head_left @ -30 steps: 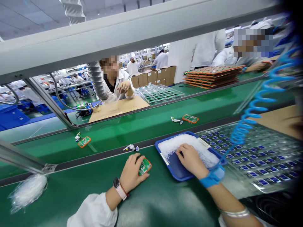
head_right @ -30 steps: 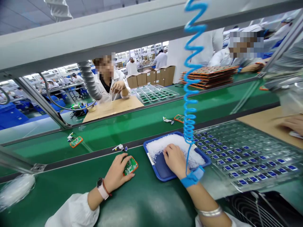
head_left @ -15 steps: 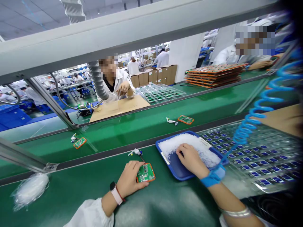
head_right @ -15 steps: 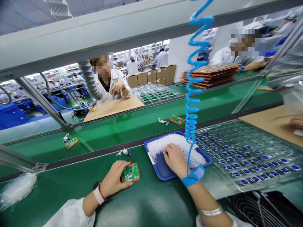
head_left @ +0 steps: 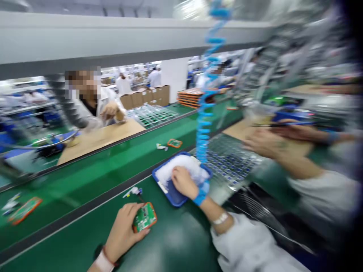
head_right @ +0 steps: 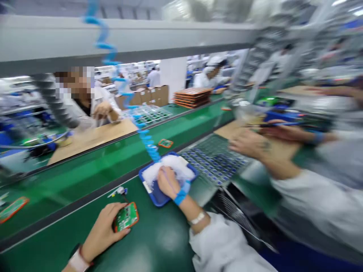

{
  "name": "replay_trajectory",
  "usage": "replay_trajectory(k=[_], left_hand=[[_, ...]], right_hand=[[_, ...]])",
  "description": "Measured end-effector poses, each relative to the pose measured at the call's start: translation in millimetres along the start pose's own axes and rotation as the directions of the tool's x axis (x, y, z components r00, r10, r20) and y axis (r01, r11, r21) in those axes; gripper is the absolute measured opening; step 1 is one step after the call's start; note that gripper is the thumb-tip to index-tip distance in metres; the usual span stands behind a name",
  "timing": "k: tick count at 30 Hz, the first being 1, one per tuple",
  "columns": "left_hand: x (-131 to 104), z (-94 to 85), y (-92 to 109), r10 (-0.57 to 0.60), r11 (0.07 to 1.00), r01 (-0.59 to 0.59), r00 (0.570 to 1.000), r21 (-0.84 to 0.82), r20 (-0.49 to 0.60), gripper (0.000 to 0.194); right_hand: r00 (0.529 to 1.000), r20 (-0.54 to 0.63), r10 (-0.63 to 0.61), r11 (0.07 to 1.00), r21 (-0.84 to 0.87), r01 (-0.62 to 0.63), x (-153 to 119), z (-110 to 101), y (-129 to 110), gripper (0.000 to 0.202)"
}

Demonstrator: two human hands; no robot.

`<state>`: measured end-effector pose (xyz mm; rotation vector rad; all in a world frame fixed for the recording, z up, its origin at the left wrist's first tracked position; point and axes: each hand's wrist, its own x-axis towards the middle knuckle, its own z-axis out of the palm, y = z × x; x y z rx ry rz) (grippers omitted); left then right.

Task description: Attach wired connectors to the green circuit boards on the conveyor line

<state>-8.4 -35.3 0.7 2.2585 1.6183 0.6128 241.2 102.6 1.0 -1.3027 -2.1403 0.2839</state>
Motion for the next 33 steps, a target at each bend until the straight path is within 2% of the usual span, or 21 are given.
replay_trajectory(k=[3, 6, 10, 17, 21, 25, 33], left_hand=[[4.1, 5.6, -14.7, 0.000, 0.999, -0.005, 0.995, -0.045, -0.096, 0.040], [7.9, 9.0, -25.4, 0.010, 0.992, -0.033, 0.984, -0.125, -0.179, 0.031], [6.8, 9.3, -28.1, 0.012, 0.983, -0.054, 0.973, -0.173, -0.232, 0.026], [11.1, 11.6, -23.8, -0.121, 0.970, 0.063, 0.963, -0.235, -0.241, 0.032], [10.0, 7.3, -8.0, -0.136, 0.952, 0.082, 0.976, -0.295, -0.167, 0.027], [11.7, 3.4, 1.6, -0.168, 0.929, 0.107, 0.975, -0.355, -0.147, 0.019], [14.5, 5.0, 10.8, -0.259, 0.896, 0.194, 0.959, -0.398, -0.116, 0.014]], right_hand=[[0.990, 0.023, -0.141, 0.974, 0.183, 0.134, -7.5, 4.2, -30.3, 0.013], [0.955, 0.059, -0.289, 0.908, 0.333, 0.254, -21.2, 21.9, -63.3, 0.011], [0.931, 0.142, -0.337, 0.886, 0.381, 0.263, -40.9, 44.2, -89.2, 0.011], [0.949, 0.159, -0.272, 0.865, 0.473, 0.169, -44.9, 55.2, -84.8, 0.008], [0.958, 0.126, -0.259, 0.845, 0.510, 0.162, -47.4, 50.4, -87.9, 0.007], [0.947, 0.124, -0.297, 0.797, 0.578, 0.174, -45.1, 47.3, -86.7, 0.011], [0.927, 0.202, -0.318, 0.812, 0.563, 0.156, -45.7, 53.6, -81.1, 0.013]])
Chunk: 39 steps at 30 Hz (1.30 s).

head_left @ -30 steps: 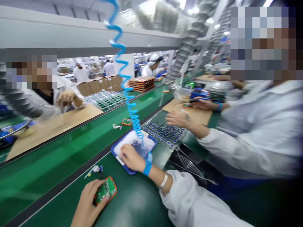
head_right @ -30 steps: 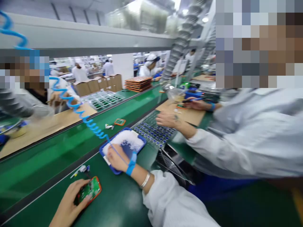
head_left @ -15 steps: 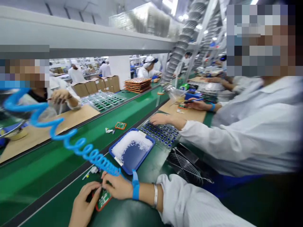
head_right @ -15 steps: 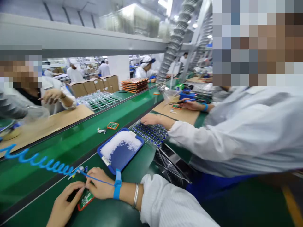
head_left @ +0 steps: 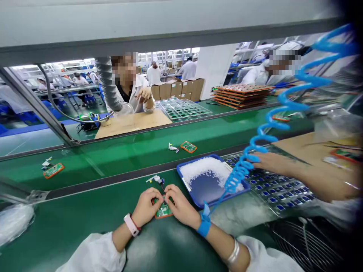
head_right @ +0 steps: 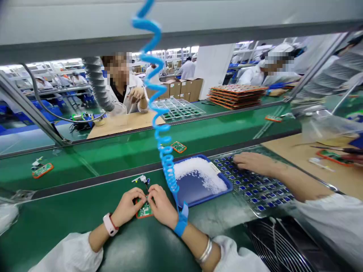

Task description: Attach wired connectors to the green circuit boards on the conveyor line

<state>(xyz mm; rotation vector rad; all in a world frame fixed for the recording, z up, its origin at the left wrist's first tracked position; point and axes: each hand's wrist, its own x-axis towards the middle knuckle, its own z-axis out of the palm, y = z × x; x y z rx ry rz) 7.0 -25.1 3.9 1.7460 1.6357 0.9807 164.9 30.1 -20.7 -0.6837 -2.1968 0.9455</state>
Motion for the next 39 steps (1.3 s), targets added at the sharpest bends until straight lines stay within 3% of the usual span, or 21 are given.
replay_trajectory(k=[10, 17, 32, 39], left_hand=[[3.8, 2.4, 5.2, -0.052, 0.998, 0.052, 0.999, 0.026, 0.003, 0.015], [12.2, -5.0, 5.2, -0.131, 0.991, 0.129, 0.987, 0.030, 0.095, 0.012], [8.6, -8.3, 3.2, -0.034, 0.998, 0.029, 0.993, 0.048, 0.116, 0.014], [15.1, -15.0, 3.3, -0.086, 0.988, 0.061, 0.979, 0.140, 0.185, 0.015]], right_hand=[[0.999, -0.001, 0.042, 0.998, 0.048, -0.041, 1.6, -1.0, 1.5, 0.015], [0.995, 0.021, 0.096, 0.992, 0.076, -0.097, 4.9, -2.6, 1.4, 0.016], [1.000, 0.021, -0.022, 0.998, 0.066, 0.021, 4.3, -4.6, 1.0, 0.015], [0.999, 0.028, 0.039, 0.998, 0.037, -0.040, 7.9, -6.5, 0.4, 0.017]])
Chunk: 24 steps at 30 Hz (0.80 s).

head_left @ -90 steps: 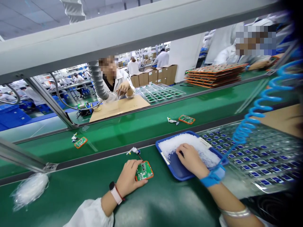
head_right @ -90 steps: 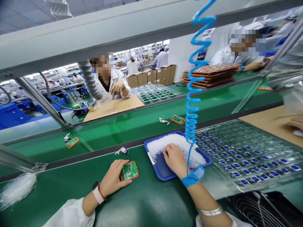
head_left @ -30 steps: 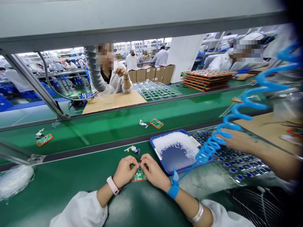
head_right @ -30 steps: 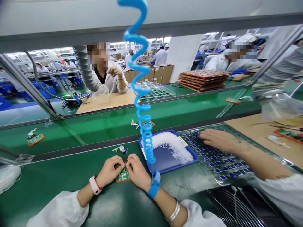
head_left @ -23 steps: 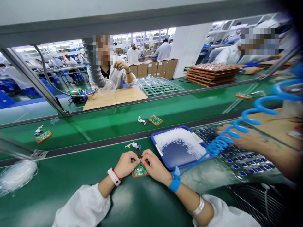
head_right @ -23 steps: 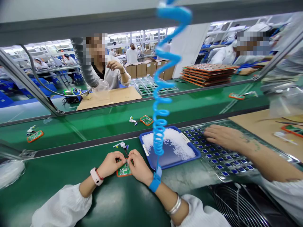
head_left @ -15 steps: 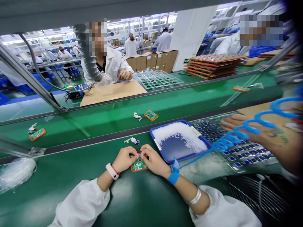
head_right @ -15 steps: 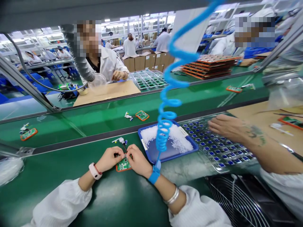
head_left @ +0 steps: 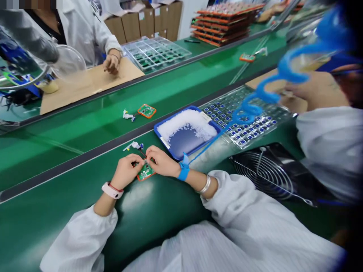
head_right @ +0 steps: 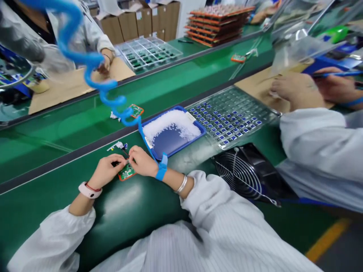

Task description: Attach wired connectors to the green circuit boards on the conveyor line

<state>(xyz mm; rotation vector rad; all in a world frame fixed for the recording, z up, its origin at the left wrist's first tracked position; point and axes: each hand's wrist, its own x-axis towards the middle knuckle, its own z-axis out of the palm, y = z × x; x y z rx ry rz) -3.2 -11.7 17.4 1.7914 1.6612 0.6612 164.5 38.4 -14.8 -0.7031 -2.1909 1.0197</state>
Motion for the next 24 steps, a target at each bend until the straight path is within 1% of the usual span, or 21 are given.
replay_trajectory(k=[3, 6, 8, 10, 11, 12, 14, 15, 17, 19, 20, 22, 24], left_hand=[[0.7, -2.1, 0.6, -0.006, 1.000, 0.006, 1.000, 0.009, 0.018, 0.015], [-0.4, -1.7, -0.8, 0.000, 1.000, 0.000, 1.000, 0.022, -0.008, 0.015], [-1.9, -0.1, -2.2, 0.016, 1.000, -0.015, 0.999, 0.027, -0.048, 0.014], [-3.9, 1.9, -3.1, 0.049, 0.998, -0.046, 0.996, 0.044, -0.074, 0.015], [-4.9, 2.8, -3.2, 0.070, 0.996, -0.065, 0.995, 0.060, -0.076, 0.016], [-5.7, 3.6, -3.1, 0.092, 0.993, -0.086, 0.993, 0.080, -0.073, 0.017], [-6.8, 4.7, -2.8, 0.129, 0.986, -0.120, 0.989, 0.118, -0.067, 0.020], [-7.1, 5.0, -2.7, 0.142, 0.982, -0.132, 0.988, 0.132, -0.065, 0.021], [-7.2, 5.1, -3.1, 0.162, 0.977, -0.152, 0.985, 0.149, -0.060, 0.022], [-6.9, 4.9, -4.5, 0.181, 0.973, -0.171, 0.982, 0.155, -0.049, 0.021], [-6.7, 4.8, -5.4, 0.187, 0.971, -0.179, 0.981, 0.156, -0.043, 0.021], [-6.0, 4.5, -7.1, 0.199, 0.969, -0.193, 0.979, 0.153, -0.031, 0.020], [-5.1, 4.5, -8.2, 0.207, 0.969, -0.201, 0.978, 0.147, -0.026, 0.019]], right_hand=[[1.000, 0.008, 0.008, 1.000, -0.027, -0.007, 0.0, 2.9, -1.6, 0.017], [1.000, -0.003, 0.012, 0.999, -0.036, -0.012, 0.7, 0.6, -10.7, 0.016], [0.999, -0.042, -0.008, 0.999, -0.049, 0.006, 2.4, -12.6, -17.5, 0.016], [0.991, -0.129, -0.025, 0.995, -0.103, 0.012, 3.9, -37.8, -16.7, 0.015], [0.980, -0.200, -0.017, 0.988, -0.152, -0.013, 3.8, -53.9, -11.4, 0.014], [0.956, -0.292, 0.012, 0.976, -0.206, -0.075, 2.9, -70.9, -2.5, 0.013], [0.894, -0.437, 0.095, 0.920, -0.304, -0.246, -2.0, -103.0, 23.6, 0.011], [0.868, -0.479, 0.129, 0.882, -0.345, -0.321, -5.6, -115.9, 38.7, 0.012], [0.843, -0.509, 0.175, 0.819, -0.400, -0.411, -12.9, -132.6, 66.5, 0.012], [0.838, -0.511, 0.191, 0.783, -0.436, -0.444, -17.9, -137.8, 85.2, 0.011], [0.840, -0.508, 0.192, 0.773, -0.448, -0.448, -18.8, -137.3, 90.2, 0.011], [0.846, -0.497, 0.194, 0.761, -0.468, -0.449, -18.0, -134.0, 93.4, 0.010], [0.853, -0.480, 0.205, 0.749, -0.484, -0.452, -15.5, -131.1, 90.9, 0.010]])
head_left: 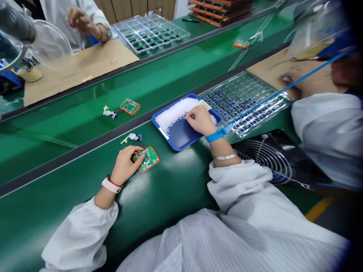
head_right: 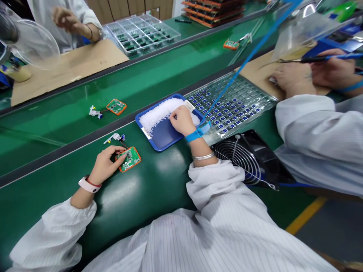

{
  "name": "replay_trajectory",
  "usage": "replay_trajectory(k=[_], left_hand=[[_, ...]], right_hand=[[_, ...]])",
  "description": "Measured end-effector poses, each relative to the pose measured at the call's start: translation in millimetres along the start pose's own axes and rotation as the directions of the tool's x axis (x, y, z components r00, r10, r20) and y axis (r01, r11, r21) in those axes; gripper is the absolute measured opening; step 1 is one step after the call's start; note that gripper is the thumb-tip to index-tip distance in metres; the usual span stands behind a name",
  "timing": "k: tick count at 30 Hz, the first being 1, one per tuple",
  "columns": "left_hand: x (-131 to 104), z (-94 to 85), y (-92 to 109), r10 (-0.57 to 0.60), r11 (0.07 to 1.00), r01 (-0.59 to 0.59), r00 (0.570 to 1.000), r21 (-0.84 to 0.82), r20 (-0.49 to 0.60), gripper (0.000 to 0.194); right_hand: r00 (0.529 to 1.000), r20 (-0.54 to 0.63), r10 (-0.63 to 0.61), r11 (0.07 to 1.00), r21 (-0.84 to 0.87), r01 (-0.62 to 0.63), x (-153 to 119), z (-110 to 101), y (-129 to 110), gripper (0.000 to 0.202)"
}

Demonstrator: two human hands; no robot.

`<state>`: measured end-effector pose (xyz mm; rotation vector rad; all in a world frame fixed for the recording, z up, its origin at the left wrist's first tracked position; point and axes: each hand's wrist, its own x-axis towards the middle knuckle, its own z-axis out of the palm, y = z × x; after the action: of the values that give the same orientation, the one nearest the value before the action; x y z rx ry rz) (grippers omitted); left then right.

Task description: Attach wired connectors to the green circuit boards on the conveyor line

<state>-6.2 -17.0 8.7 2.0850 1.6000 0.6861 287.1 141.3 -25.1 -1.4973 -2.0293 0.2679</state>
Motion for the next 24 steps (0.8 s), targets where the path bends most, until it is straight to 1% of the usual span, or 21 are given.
replay_trajectory(k=[2, 4, 8, 10, 11, 13, 15, 17, 19, 21, 24], left_hand=[[0.3, 0.4, -0.2, 0.000, 1.000, -0.001, 1.000, -0.002, -0.002, 0.019], [-0.2, 1.2, 0.7, -0.005, 1.000, 0.005, 1.000, 0.002, 0.001, 0.018], [-0.5, 4.5, 2.7, -0.043, 0.999, 0.044, 0.999, -0.013, 0.018, 0.016], [0.3, 6.1, 3.1, -0.061, 0.998, 0.061, 0.998, -0.031, 0.004, 0.016], [0.6, 6.7, 3.5, -0.067, 0.997, 0.067, 0.998, -0.041, -0.009, 0.015], [0.3, 7.6, 4.8, -0.090, 0.994, 0.087, 0.995, -0.068, -0.047, 0.013], [-0.7, 8.5, 6.7, -0.117, 0.987, 0.106, 0.989, -0.124, -0.088, 0.012], [-1.8, 9.4, 8.7, -0.121, 0.973, 0.093, 0.985, -0.211, -0.123, 0.014], [-2.4, 10.2, 10.5, -0.103, 0.957, 0.057, 0.983, -0.284, -0.151, 0.015], [-2.6, 10.9, 11.4, -0.100, 0.953, 0.047, 0.982, -0.300, -0.163, 0.014], [-2.3, 12.1, 10.8, -0.131, 0.958, 0.089, 0.981, -0.273, -0.140, 0.014]], right_hand=[[0.999, 0.029, -0.019, 0.999, -0.027, 0.019, 0.3, -1.9, -3.6, 0.011], [0.996, 0.063, -0.062, 0.996, -0.060, 0.066, -0.2, -5.4, -3.3, 0.013], [0.980, 0.132, -0.150, 0.983, -0.088, 0.163, 2.0, -8.6, 8.2, 0.018], [0.980, 0.101, -0.169, 0.983, -0.061, 0.176, 5.1, -7.6, 7.4, 0.018], [0.983, 0.065, -0.174, 0.984, -0.035, 0.176, 5.2, -7.1, 1.7, 0.018], [0.980, -0.006, -0.197, 0.977, 0.079, 0.197, -0.6, -6.0, -22.3, 0.017], [0.963, -0.016, -0.269, 0.924, 0.277, 0.263, -15.6, -2.5, -59.4, 0.014], [0.931, 0.055, -0.362, 0.836, 0.460, 0.298, -36.1, 5.3, -98.9, 0.014], [0.894, 0.144, -0.424, 0.777, 0.565, 0.278, -55.3, 15.8, -129.4, 0.016], [0.877, 0.190, -0.441, 0.751, 0.614, 0.245, -68.2, 25.9, -144.6, 0.016], [0.880, 0.212, -0.425, 0.742, 0.639, 0.204, -74.3, 35.0, -144.4, 0.014]])
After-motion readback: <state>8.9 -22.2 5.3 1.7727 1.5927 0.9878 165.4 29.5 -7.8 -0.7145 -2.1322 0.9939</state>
